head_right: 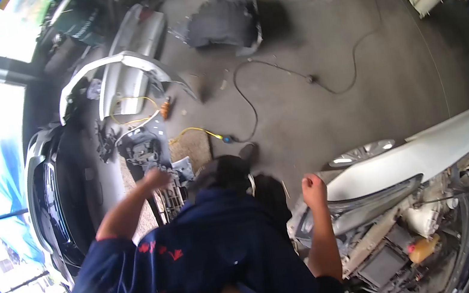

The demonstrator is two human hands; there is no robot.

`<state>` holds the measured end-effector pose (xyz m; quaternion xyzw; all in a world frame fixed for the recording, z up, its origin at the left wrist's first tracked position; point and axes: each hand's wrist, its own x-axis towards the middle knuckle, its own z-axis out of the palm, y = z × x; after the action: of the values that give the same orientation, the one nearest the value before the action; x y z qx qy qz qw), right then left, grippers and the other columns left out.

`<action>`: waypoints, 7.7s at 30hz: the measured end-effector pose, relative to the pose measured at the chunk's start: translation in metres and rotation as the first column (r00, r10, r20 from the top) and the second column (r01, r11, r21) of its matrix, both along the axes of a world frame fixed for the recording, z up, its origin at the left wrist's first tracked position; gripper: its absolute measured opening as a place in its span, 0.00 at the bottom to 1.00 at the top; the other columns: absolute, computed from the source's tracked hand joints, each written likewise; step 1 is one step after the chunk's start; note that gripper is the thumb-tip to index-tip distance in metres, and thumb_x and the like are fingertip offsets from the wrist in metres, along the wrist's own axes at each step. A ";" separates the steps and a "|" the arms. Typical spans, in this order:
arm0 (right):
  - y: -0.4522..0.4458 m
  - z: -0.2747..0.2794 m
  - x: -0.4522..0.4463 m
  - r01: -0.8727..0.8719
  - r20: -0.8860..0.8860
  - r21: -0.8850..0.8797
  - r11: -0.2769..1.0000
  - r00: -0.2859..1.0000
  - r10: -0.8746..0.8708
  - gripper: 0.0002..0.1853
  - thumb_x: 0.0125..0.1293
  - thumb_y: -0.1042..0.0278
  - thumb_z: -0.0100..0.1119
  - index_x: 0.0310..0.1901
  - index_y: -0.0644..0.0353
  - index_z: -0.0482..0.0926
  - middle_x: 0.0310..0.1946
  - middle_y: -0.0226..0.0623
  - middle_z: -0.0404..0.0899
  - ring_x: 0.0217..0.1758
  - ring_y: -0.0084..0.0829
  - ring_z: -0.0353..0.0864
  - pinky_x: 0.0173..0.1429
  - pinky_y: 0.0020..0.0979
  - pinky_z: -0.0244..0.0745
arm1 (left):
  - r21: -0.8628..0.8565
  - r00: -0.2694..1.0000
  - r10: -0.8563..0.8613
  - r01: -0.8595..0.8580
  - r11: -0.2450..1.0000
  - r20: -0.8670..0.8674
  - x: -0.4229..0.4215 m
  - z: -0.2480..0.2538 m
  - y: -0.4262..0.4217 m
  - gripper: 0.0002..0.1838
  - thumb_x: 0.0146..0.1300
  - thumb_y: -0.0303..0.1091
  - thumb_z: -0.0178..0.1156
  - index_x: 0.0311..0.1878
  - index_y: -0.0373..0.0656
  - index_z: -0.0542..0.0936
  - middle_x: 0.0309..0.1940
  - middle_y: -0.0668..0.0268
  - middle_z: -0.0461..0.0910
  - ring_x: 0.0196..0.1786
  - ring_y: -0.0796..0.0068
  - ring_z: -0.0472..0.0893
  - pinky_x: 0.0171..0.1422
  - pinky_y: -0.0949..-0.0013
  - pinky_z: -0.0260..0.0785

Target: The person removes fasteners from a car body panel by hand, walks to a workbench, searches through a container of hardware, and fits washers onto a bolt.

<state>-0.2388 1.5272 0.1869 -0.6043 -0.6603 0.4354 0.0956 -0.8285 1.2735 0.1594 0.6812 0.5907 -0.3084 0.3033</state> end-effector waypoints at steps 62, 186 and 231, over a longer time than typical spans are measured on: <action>0.284 -0.392 0.099 0.428 -0.794 -0.401 -0.810 0.279 0.540 0.15 0.84 0.59 0.64 0.58 0.63 0.87 0.35 0.28 0.86 0.30 0.15 0.74 0.35 0.20 0.71 | 0.991 -0.985 0.151 -0.097 -0.097 -0.081 0.852 -0.058 0.554 0.22 0.82 0.47 0.45 0.33 0.40 0.69 0.32 0.68 0.66 0.35 0.78 0.60 0.41 0.68 0.50; 0.555 -0.203 -0.593 -0.496 0.505 -0.458 -0.737 -0.828 0.244 0.14 0.68 0.61 0.65 0.46 0.63 0.90 0.44 0.56 0.92 0.51 0.57 0.92 0.61 0.49 0.86 | 0.768 -0.988 0.000 0.120 -0.629 0.155 0.815 0.016 0.529 0.09 0.64 0.35 0.65 0.31 0.42 0.77 0.33 0.52 0.79 0.42 0.42 0.81 0.48 0.43 0.73; -0.803 0.225 -0.093 0.503 -0.513 0.201 -0.841 -0.677 -0.528 0.16 0.77 0.69 0.73 0.63 0.60 0.88 0.47 0.36 0.85 0.51 0.31 0.88 0.58 0.32 0.83 | -0.197 0.042 -0.234 0.694 -0.693 0.971 0.700 0.184 -0.445 0.19 0.88 0.39 0.53 0.64 0.35 0.85 0.51 0.62 0.91 0.55 0.71 0.87 0.66 0.66 0.78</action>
<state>-0.3322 0.7241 0.4115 -0.7566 0.2405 -0.1675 0.5845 -0.1288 0.8284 0.3437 0.4952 -0.4999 -0.5599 0.4375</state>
